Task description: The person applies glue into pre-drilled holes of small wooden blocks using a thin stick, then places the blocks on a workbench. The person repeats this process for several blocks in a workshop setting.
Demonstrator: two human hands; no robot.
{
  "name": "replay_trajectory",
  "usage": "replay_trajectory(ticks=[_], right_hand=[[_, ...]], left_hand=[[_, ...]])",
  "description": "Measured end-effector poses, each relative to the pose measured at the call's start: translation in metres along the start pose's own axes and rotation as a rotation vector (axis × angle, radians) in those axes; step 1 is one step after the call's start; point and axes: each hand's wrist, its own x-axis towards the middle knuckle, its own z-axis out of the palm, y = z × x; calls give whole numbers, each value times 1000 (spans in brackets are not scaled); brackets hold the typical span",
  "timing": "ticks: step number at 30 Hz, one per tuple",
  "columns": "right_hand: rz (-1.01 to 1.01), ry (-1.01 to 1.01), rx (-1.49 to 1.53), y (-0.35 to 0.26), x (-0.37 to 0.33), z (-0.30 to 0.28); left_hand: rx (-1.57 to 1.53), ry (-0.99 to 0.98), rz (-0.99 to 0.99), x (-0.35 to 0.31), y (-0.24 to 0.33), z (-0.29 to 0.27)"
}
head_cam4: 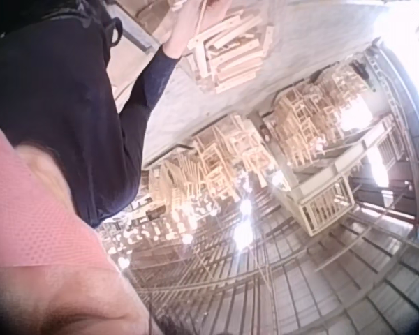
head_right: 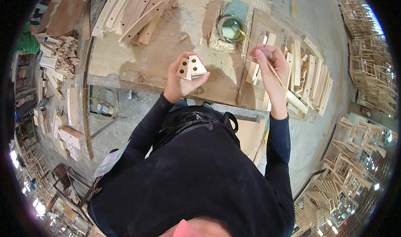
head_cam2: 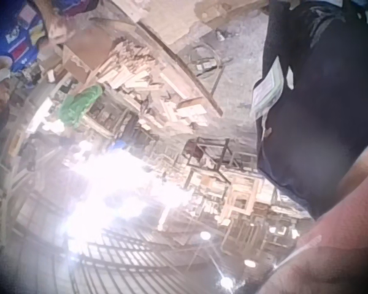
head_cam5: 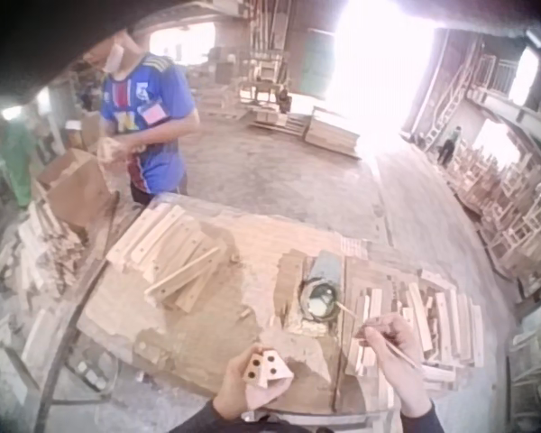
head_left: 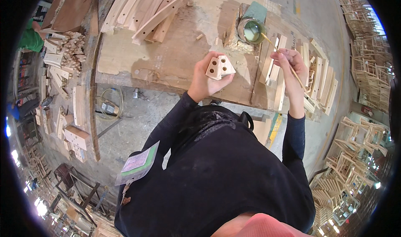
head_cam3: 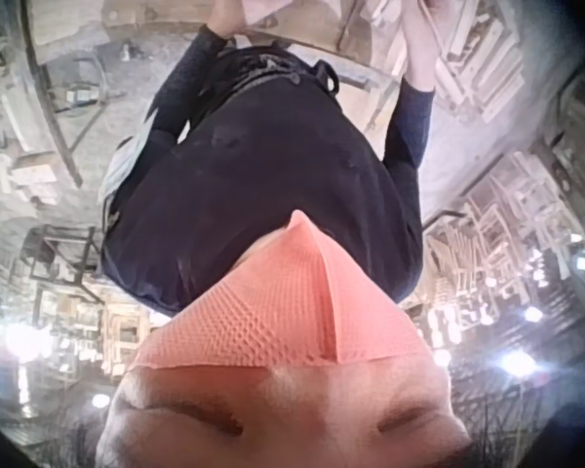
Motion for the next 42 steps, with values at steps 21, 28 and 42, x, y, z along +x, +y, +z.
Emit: replay_trajectory(ticks=[21,28,42], right_hand=[[-156,-40,-300,36,36,21],[76,68,193,47,33,19],[367,176,468,67,46,9]], left_hand=[[190,-114,46,-2,67,-18],[232,-118,34,-1,65,-21],[305,-146,27,7,69,-25]])
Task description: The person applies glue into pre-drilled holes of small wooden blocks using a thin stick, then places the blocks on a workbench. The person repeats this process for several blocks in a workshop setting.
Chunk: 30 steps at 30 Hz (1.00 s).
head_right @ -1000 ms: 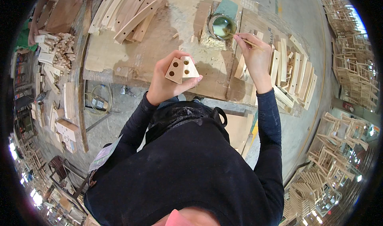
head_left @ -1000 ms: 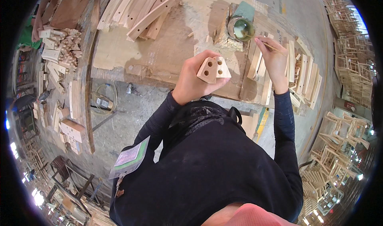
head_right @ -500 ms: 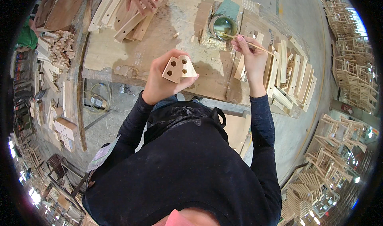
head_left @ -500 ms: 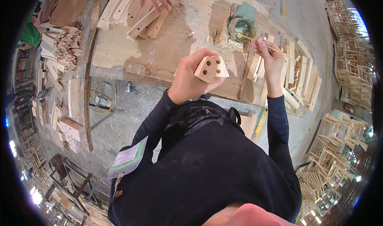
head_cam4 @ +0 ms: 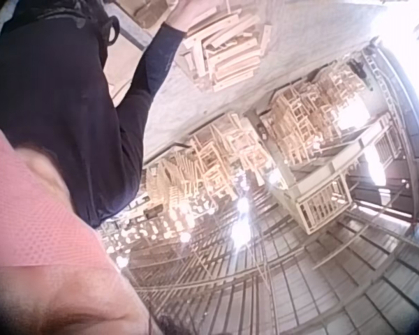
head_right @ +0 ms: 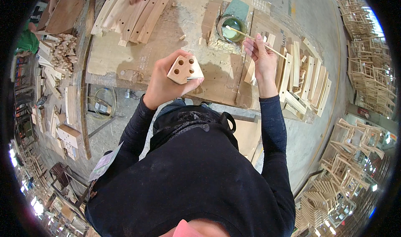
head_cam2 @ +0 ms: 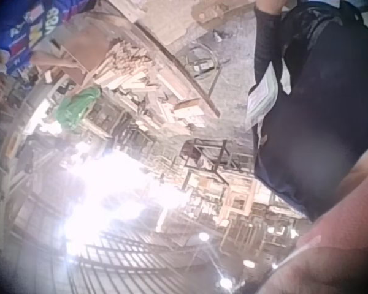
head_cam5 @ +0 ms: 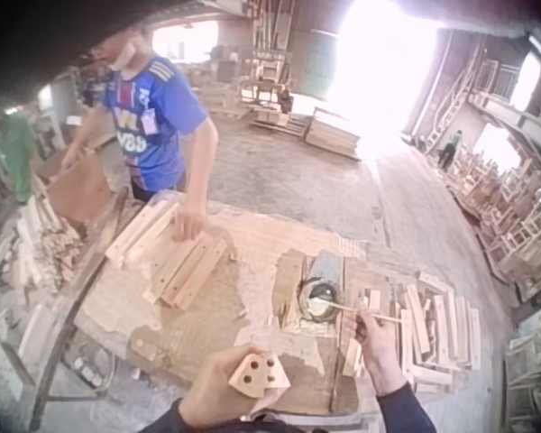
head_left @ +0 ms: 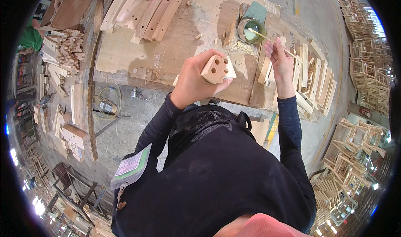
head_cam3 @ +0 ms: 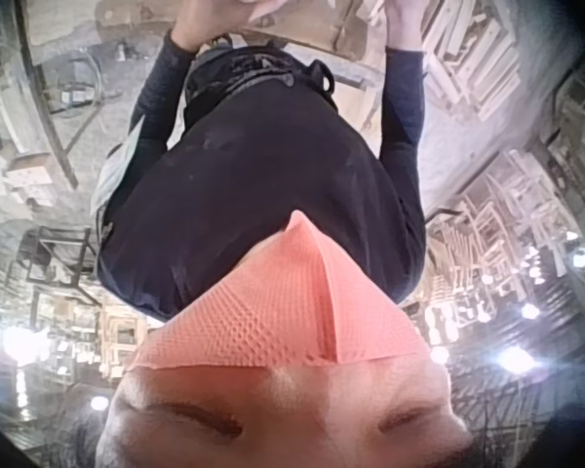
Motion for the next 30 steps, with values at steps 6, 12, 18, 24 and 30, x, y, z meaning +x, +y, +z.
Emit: replay_trajectory(ticks=[6,12,18,24,30], right_hand=[[-197,-74,38,-8,2,-8],[-330,-162,-164,-71,-56,6],[-601,-489,-431,-108,-129,36],[-739,-608,-547,-108,-136,42],[-772,-626,-630,-107,-136,46]], left_hand=[[-23,-19,-25,1,0,2],[-2,-48,-60,1,7,3],[5,-74,-55,3,13,7],[33,-86,-17,5,19,9],[40,-85,-3,5,22,9]])
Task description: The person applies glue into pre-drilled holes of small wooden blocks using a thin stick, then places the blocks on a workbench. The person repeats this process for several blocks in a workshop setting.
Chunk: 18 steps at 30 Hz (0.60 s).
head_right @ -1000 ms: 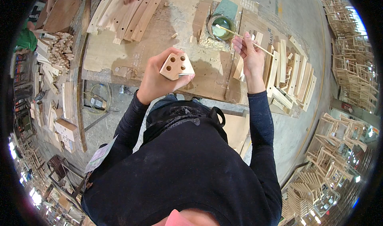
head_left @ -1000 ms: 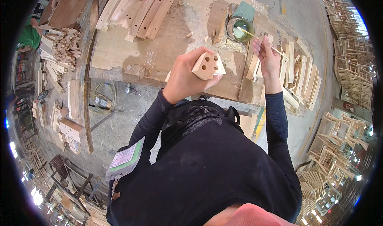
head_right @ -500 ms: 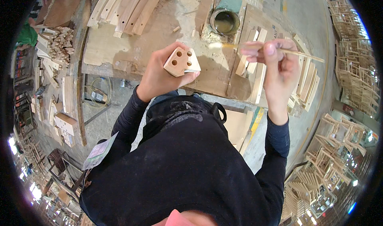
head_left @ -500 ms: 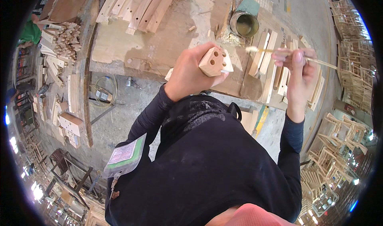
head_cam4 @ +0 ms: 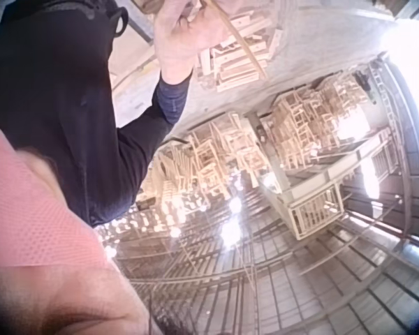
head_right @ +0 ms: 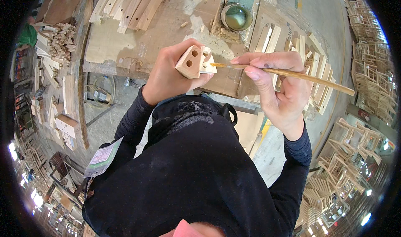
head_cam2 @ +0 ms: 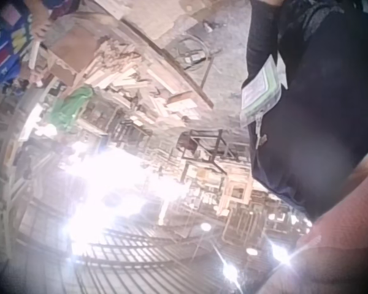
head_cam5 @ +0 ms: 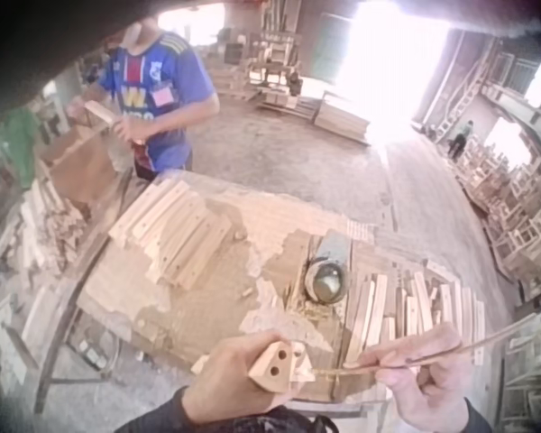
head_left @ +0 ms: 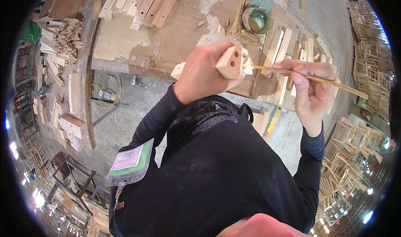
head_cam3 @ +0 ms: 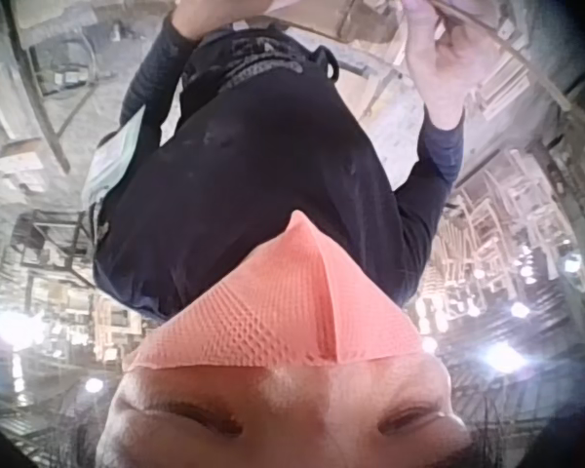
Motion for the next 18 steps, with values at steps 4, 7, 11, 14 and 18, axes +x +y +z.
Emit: replay_trajectory(ticks=[4,7,11,14,18], right_hand=[[-5,-5,-61,1,0,0],[-20,-3,-91,3,0,1],[-20,9,-76,2,1,3],[-4,14,-33,-1,2,5],[4,13,-73,-5,3,5]], left_hand=[[7,14,-6,-1,0,0],[1,12,-8,-2,-1,0],[-2,9,-3,-2,-1,-1],[8,10,4,-3,-1,-1],[-21,5,7,-3,-1,0]])
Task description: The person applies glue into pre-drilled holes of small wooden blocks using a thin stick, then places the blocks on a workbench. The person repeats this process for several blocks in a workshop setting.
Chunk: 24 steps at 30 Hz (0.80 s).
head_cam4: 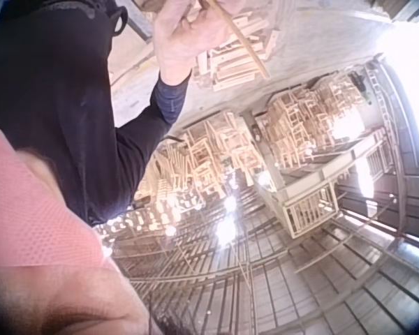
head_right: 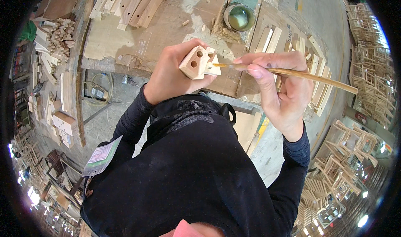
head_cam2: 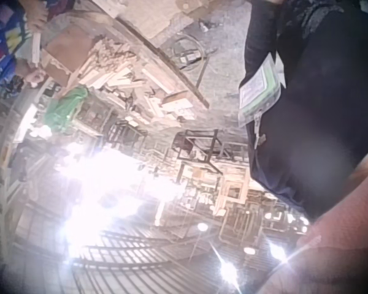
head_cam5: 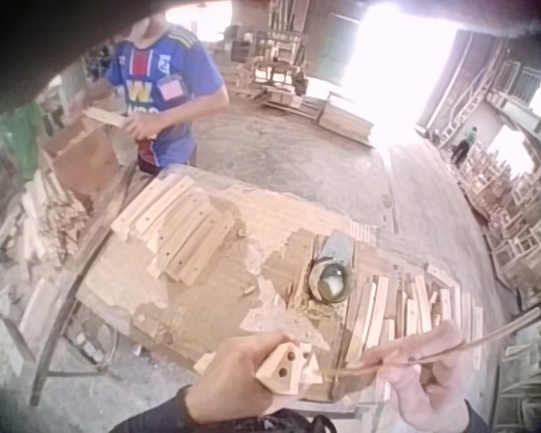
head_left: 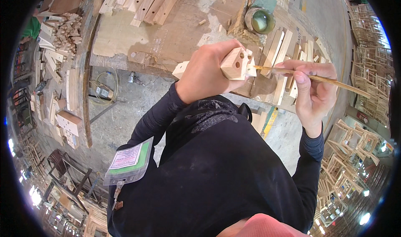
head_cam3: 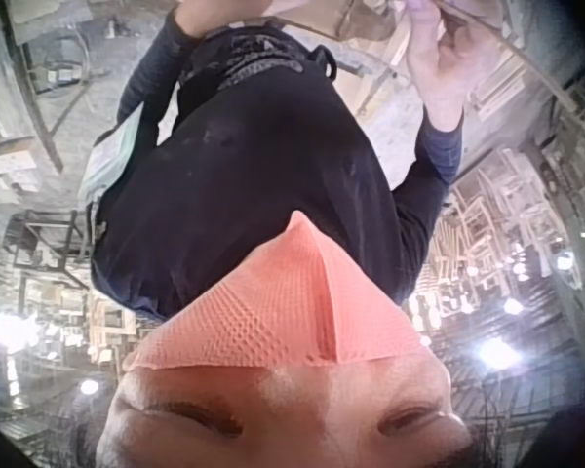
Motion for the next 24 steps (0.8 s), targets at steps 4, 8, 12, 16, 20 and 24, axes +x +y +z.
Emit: replay_trajectory(ticks=[4,8,12,16,20,24], right_hand=[[16,-10,-9,-2,-1,-2],[72,20,147,-9,0,4],[87,17,115,-10,2,1],[71,-18,108,-17,3,-8],[76,79,135,-17,8,-6],[63,68,56,-9,9,-4]], left_hand=[[14,-6,-7,0,1,-1],[13,-3,-2,0,2,-1],[7,-12,0,1,2,-2],[18,-13,-13,-1,1,-1],[19,-17,15,-1,0,1],[9,-10,24,-1,3,2]])
